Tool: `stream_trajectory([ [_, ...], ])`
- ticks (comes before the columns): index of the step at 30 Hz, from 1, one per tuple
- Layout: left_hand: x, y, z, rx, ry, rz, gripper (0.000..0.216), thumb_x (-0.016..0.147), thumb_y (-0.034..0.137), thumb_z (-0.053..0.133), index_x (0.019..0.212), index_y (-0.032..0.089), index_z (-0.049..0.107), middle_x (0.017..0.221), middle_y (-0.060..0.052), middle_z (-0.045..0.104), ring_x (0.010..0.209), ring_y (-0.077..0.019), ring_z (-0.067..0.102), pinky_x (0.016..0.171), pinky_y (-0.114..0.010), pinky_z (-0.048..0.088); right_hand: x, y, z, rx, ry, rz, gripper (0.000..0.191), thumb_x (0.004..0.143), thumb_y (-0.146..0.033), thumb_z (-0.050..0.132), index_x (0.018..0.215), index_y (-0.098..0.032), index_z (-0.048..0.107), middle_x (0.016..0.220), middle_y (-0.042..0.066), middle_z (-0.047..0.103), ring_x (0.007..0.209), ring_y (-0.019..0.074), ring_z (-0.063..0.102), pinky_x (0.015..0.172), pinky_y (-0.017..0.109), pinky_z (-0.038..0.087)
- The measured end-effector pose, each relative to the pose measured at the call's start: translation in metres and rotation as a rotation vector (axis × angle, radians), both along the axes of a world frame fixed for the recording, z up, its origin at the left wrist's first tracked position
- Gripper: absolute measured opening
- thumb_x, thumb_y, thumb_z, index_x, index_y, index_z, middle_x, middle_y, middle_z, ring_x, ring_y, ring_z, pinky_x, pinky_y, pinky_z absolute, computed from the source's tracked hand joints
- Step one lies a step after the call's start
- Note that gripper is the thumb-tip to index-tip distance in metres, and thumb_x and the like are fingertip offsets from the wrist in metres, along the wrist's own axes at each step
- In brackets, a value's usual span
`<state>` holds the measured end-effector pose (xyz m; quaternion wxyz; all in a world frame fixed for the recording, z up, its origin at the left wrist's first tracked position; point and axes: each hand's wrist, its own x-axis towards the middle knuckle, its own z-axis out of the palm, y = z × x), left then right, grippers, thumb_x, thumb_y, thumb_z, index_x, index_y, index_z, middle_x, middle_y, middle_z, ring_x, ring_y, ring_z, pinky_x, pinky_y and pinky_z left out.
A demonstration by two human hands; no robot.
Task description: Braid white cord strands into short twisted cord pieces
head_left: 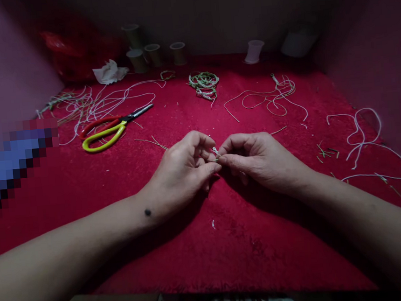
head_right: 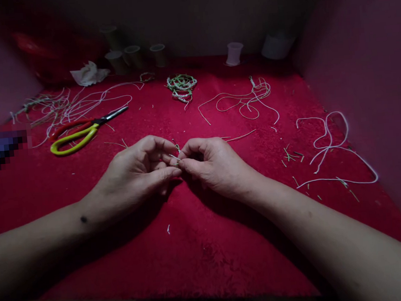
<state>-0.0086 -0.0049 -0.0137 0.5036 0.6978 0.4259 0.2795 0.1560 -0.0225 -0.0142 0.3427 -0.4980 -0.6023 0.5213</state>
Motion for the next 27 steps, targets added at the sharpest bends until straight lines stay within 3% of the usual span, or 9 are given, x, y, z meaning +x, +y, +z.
stream_trajectory([
  [3,0.003,0.0,0.003,-0.123,-0.073,0.028,0.022,0.075,0.007,0.054,0.092,0.016,0.044,0.062,0.006,0.052,0.04,-0.0051,0.049,0.037,-0.016,0.038,0.0,0.0,0.0,-0.031,0.01,-0.036,0.007,0.079,-0.019,0.056,0.076,-0.012,0.059,0.047,-0.007,0.048,0.035,0.004,0.041,0.034,0.017,0.031],
  [7,0.004,0.001,0.002,-0.057,-0.05,0.031,0.017,0.077,0.009,0.055,0.09,0.015,0.047,0.058,0.007,0.05,0.04,-0.0043,0.048,0.037,-0.015,0.038,-0.003,0.001,-0.001,-0.029,0.074,-0.091,0.002,0.077,-0.012,0.056,0.075,-0.012,0.056,0.047,-0.008,0.049,0.034,0.0027,0.04,0.034,0.016,0.031],
  [12,0.003,0.001,-0.002,-0.015,-0.038,0.03,0.021,0.077,0.009,0.055,0.094,0.016,0.045,0.059,0.007,0.052,0.04,-0.0048,0.049,0.037,-0.015,0.04,-0.005,0.001,-0.005,0.046,0.164,-0.143,0.014,0.072,-0.003,0.056,0.078,-0.016,0.052,0.049,-0.01,0.047,0.038,0.0023,0.041,0.039,0.016,0.033],
  [18,0.005,0.0,0.0,-0.027,-0.032,0.046,0.024,0.077,0.01,0.055,0.096,0.017,0.043,0.062,0.006,0.052,0.041,-0.0051,0.05,0.038,-0.016,0.041,-0.005,-0.003,-0.006,0.165,-0.032,-0.131,0.011,0.074,-0.006,0.052,0.075,-0.013,0.061,0.055,-0.005,0.055,0.043,0.0039,0.044,0.046,0.019,0.036],
  [27,0.003,0.0,-0.004,0.087,0.001,0.053,0.028,0.075,0.011,0.056,0.098,0.018,0.043,0.072,0.004,0.055,0.043,-0.0039,0.052,0.04,-0.015,0.043,-0.005,-0.006,-0.01,0.346,-0.235,-0.149,0.015,0.076,-0.008,0.052,0.083,-0.014,0.065,0.071,0.001,0.064,0.063,0.0099,0.056,0.06,0.023,0.042],
])
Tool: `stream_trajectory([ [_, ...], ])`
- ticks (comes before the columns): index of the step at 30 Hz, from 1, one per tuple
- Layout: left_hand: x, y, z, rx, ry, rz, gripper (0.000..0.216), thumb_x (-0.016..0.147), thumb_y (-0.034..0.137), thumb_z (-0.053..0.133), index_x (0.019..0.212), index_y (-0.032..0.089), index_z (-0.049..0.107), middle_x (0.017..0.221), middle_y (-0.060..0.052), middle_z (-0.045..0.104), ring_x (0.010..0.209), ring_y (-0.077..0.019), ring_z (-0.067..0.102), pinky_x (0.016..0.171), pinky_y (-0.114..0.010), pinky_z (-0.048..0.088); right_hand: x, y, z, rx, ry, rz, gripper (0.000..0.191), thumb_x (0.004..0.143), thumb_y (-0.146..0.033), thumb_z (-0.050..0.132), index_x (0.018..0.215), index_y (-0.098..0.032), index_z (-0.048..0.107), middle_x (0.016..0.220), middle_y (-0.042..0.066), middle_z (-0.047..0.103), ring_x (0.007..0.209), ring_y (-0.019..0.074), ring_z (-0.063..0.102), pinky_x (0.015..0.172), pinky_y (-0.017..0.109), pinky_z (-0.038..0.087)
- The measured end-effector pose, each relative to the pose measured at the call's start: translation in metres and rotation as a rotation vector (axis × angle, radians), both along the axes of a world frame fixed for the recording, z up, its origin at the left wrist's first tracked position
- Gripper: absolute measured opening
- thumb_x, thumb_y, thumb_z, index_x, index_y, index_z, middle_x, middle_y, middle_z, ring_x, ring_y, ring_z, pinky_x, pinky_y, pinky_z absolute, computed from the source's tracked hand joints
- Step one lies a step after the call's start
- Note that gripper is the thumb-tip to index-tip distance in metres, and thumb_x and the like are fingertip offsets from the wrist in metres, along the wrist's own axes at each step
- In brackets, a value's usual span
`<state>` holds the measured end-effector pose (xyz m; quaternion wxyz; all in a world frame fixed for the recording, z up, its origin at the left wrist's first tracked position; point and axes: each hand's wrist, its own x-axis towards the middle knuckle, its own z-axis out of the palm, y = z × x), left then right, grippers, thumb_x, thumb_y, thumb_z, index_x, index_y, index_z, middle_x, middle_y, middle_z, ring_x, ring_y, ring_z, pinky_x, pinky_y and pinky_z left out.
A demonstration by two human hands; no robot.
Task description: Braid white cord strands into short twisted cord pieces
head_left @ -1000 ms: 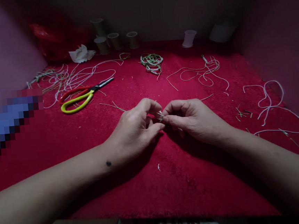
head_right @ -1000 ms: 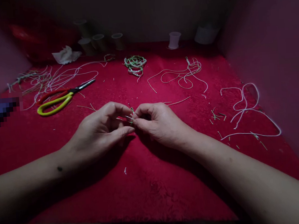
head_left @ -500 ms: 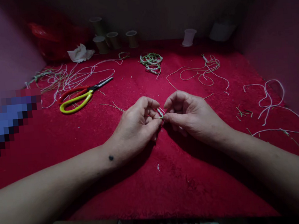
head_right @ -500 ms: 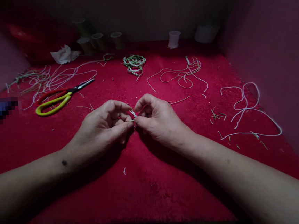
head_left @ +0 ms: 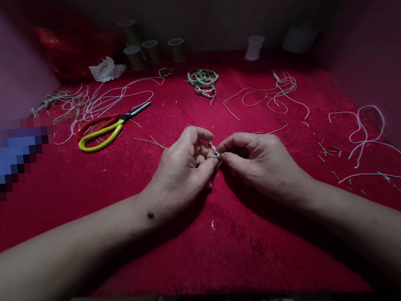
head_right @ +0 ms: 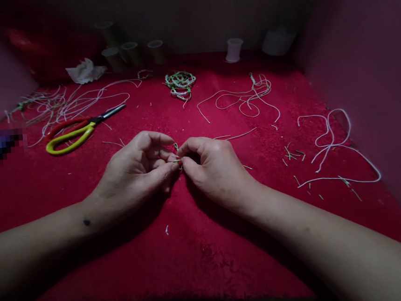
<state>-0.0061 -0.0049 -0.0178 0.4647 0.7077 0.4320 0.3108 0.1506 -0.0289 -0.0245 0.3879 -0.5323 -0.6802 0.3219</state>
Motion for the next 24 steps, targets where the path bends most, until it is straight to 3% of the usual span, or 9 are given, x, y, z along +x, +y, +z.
stream_trajectory([
  [4,0.001,0.0,0.002,-0.049,0.002,-0.002,0.028,0.075,0.01,0.054,0.098,0.018,0.042,0.07,0.004,0.054,0.043,-0.0049,0.052,0.039,-0.016,0.043,0.0,-0.002,-0.002,0.087,0.04,0.025,0.019,0.074,-0.004,0.051,0.085,-0.016,0.063,0.073,-0.001,0.064,0.066,0.0103,0.057,0.062,0.022,0.043],
  [8,0.001,0.0,0.003,-0.048,0.003,-0.004,0.028,0.074,0.011,0.055,0.098,0.018,0.042,0.072,0.003,0.054,0.043,-0.0052,0.052,0.038,-0.017,0.043,0.002,-0.003,0.001,0.117,-0.066,0.011,0.017,0.075,-0.006,0.053,0.076,-0.016,0.066,0.076,0.002,0.067,0.068,0.0126,0.06,0.066,0.025,0.045],
  [18,-0.003,0.001,-0.004,0.184,0.079,-0.019,0.027,0.075,0.01,0.055,0.098,0.018,0.044,0.077,0.002,0.056,0.053,-0.0053,0.051,0.049,-0.018,0.044,0.001,-0.001,0.007,0.105,-0.274,0.015,0.014,0.078,-0.013,0.055,0.078,-0.016,0.068,0.078,0.006,0.07,0.069,0.0162,0.061,0.066,0.028,0.045],
  [24,-0.003,0.001,-0.003,0.342,0.206,-0.021,0.022,0.076,0.012,0.054,0.096,0.018,0.047,0.08,0.0,0.059,0.063,-0.0088,0.056,0.055,-0.02,0.045,0.002,0.0,0.01,-0.088,-0.126,0.047,0.013,0.079,-0.013,0.054,0.079,-0.014,0.067,0.068,0.003,0.066,0.059,0.0118,0.054,0.058,0.025,0.04],
])
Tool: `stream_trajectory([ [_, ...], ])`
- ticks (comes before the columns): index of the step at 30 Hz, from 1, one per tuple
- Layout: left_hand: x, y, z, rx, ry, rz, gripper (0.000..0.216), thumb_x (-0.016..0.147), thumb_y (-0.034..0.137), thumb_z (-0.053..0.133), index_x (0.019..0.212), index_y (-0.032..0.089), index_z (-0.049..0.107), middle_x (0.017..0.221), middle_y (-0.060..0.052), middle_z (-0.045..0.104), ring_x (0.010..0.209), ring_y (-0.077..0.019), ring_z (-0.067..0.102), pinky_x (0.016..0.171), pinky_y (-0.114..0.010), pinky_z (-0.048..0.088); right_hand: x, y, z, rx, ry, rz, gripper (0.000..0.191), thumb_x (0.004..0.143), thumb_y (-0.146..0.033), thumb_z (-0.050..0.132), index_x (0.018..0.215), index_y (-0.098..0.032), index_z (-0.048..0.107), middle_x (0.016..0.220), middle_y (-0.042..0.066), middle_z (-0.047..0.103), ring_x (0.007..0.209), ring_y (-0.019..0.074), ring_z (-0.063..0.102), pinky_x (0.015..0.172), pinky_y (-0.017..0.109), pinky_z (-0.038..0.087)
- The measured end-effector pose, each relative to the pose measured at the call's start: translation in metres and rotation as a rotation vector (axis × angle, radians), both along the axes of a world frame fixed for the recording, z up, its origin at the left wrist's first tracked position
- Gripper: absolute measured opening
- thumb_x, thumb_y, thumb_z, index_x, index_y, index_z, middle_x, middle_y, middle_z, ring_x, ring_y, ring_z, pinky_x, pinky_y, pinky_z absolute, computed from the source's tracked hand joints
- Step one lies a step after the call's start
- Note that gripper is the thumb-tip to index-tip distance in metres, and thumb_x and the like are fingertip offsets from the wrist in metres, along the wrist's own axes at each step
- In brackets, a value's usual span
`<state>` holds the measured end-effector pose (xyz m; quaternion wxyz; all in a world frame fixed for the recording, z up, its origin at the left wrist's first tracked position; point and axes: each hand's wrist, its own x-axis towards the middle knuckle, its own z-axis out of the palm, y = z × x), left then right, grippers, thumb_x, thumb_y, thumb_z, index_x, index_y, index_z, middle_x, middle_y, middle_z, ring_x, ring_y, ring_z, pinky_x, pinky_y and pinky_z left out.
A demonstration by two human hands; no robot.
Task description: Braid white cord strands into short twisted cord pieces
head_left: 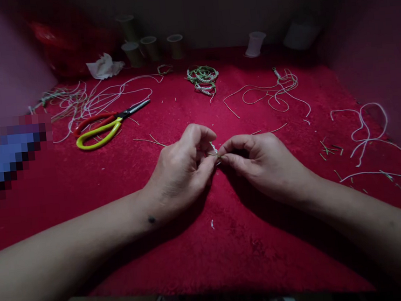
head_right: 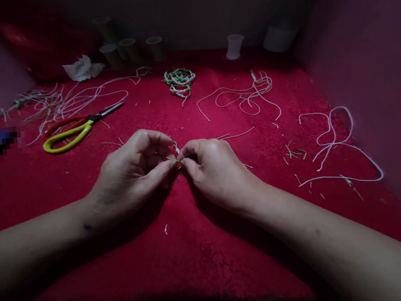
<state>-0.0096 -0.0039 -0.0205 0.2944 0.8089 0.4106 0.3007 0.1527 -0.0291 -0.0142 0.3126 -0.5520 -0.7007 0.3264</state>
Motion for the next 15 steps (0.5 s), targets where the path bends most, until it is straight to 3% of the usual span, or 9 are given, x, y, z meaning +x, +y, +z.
stream_trajectory([
  [6,-0.0021,-0.0003,0.0059,0.182,0.123,0.015,0.021,0.075,0.009,0.054,0.094,0.017,0.049,0.09,-0.004,0.059,0.07,-0.0107,0.056,0.056,-0.021,0.043,-0.0012,0.0038,0.0073,-0.256,0.251,-0.049,0.011,0.078,-0.012,0.055,0.071,-0.013,0.064,0.06,-0.001,0.058,0.05,0.0076,0.045,0.05,0.023,0.035],
  [12,-0.0078,-0.0031,0.0065,0.438,0.172,-0.061,0.004,0.082,0.016,0.053,0.084,0.018,0.056,0.083,-0.003,0.054,0.07,-0.0102,0.052,0.058,-0.022,0.042,-0.0008,0.0042,0.0057,-0.27,0.336,-0.058,0.01,0.076,-0.01,0.055,0.069,-0.014,0.061,0.057,-0.004,0.053,0.048,0.0061,0.041,0.048,0.022,0.032],
  [15,-0.0089,-0.0017,0.0022,0.47,0.236,-0.081,0.009,0.084,0.02,0.051,0.082,0.017,0.059,0.076,-0.002,0.054,0.065,-0.0092,0.051,0.056,-0.021,0.041,-0.0008,0.004,0.0037,-0.261,0.35,-0.058,0.008,0.076,-0.012,0.055,0.07,-0.014,0.059,0.057,-0.004,0.051,0.047,0.0058,0.039,0.046,0.022,0.031],
])
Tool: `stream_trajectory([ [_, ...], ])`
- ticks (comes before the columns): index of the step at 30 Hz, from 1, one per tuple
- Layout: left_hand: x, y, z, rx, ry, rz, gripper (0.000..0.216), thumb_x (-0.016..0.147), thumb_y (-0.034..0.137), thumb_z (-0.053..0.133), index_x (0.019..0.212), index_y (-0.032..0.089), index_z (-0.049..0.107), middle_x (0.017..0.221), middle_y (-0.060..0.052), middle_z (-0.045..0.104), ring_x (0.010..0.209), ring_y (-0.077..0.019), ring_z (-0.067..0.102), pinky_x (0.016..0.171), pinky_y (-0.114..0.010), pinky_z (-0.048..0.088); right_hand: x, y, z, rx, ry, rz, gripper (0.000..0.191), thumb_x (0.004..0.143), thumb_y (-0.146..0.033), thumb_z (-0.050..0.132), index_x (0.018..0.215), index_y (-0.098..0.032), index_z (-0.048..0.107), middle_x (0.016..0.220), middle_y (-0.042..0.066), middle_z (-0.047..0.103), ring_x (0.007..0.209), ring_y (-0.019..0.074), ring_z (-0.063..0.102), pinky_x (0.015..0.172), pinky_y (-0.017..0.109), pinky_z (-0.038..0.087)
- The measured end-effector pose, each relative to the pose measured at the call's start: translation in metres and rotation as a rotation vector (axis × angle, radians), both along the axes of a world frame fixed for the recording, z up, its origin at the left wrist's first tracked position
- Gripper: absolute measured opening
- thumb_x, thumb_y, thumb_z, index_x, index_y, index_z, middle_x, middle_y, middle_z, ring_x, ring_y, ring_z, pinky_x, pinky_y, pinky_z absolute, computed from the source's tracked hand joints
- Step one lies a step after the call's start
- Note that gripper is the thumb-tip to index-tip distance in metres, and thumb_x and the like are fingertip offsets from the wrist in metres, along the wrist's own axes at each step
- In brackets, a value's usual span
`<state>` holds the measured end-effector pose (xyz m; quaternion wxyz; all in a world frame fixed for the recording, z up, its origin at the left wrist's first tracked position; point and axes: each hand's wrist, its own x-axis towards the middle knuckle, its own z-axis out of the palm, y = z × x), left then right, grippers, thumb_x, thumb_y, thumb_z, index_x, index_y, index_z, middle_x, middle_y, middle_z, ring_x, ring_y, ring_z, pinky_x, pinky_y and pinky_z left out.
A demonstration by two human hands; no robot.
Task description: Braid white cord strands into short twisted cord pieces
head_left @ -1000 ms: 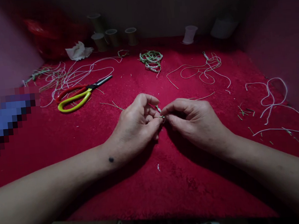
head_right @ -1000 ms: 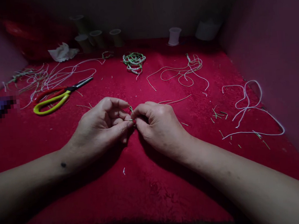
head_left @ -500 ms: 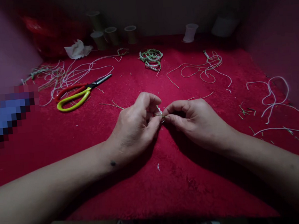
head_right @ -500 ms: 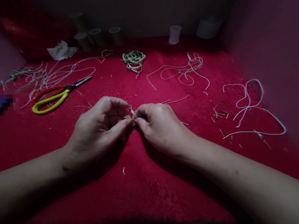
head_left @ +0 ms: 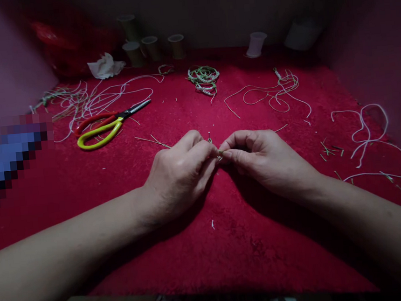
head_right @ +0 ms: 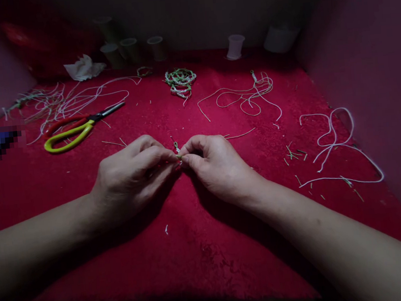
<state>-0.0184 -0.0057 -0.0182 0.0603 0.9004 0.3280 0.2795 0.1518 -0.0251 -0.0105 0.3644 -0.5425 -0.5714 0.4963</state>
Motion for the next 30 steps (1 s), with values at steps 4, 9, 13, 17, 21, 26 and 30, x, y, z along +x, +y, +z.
stream_trajectory([
  [4,0.0014,0.0022,-0.0042,0.001,0.032,0.014,0.013,0.085,0.022,0.051,0.083,0.016,0.062,0.074,-0.002,0.056,0.063,-0.0093,0.052,0.056,-0.02,0.042,-0.0003,-0.0001,-0.002,-0.007,0.013,-0.006,0.006,0.077,-0.014,0.054,0.072,-0.015,0.057,0.059,-0.004,0.051,0.048,0.006,0.039,0.045,0.021,0.03],
  [9,0.0045,0.0023,-0.0041,-0.037,0.038,0.018,0.01,0.082,0.017,0.053,0.081,0.014,0.063,0.071,-0.002,0.058,0.063,-0.0098,0.053,0.058,-0.021,0.042,-0.0004,0.0003,-0.0026,-0.012,0.026,-0.005,0.005,0.076,-0.013,0.054,0.071,-0.015,0.053,0.06,-0.004,0.05,0.049,0.0063,0.04,0.046,0.022,0.031],
  [13,0.005,0.002,-0.0046,-0.045,0.044,0.038,0.01,0.082,0.017,0.053,0.081,0.014,0.063,0.071,-0.003,0.059,0.063,-0.0104,0.054,0.059,-0.022,0.043,-0.0004,0.0007,-0.0041,-0.007,0.037,-0.017,0.004,0.075,-0.013,0.054,0.072,-0.016,0.053,0.06,-0.004,0.05,0.05,0.0066,0.039,0.047,0.022,0.031],
  [17,0.0057,0.0023,-0.0047,-0.073,0.034,0.042,0.01,0.081,0.016,0.053,0.082,0.015,0.064,0.07,-0.002,0.06,0.063,-0.0096,0.055,0.059,-0.021,0.043,0.0003,0.0014,-0.0063,0.007,0.068,-0.023,0.004,0.074,-0.013,0.054,0.072,-0.016,0.053,0.059,-0.005,0.051,0.05,0.0069,0.04,0.048,0.022,0.031],
  [21,0.006,0.0032,-0.0052,-0.091,0.019,0.042,0.01,0.081,0.017,0.054,0.081,0.016,0.064,0.07,-0.001,0.06,0.063,-0.0095,0.055,0.059,-0.02,0.043,0.0008,0.0018,-0.0074,0.005,0.093,-0.017,0.005,0.073,-0.012,0.054,0.072,-0.016,0.052,0.059,-0.005,0.05,0.049,0.0063,0.039,0.047,0.022,0.031],
  [26,0.0057,0.0048,-0.0057,-0.102,0.001,0.02,0.009,0.079,0.015,0.054,0.077,0.014,0.063,0.07,-0.001,0.06,0.062,-0.0094,0.054,0.058,-0.021,0.041,-0.0001,0.0015,-0.0068,-0.029,0.134,-0.03,0.006,0.072,-0.009,0.055,0.071,-0.015,0.053,0.058,-0.005,0.05,0.046,0.0046,0.038,0.044,0.021,0.029],
  [30,0.0075,0.0055,-0.0036,-0.127,-0.026,0.001,0.008,0.078,0.013,0.053,0.073,0.014,0.059,0.068,0.0,0.059,0.061,-0.0088,0.052,0.057,-0.02,0.039,-0.0005,0.0019,-0.0063,-0.044,0.144,-0.021,0.005,0.072,-0.011,0.056,0.071,-0.015,0.053,0.058,-0.006,0.05,0.047,0.005,0.038,0.045,0.021,0.029],
])
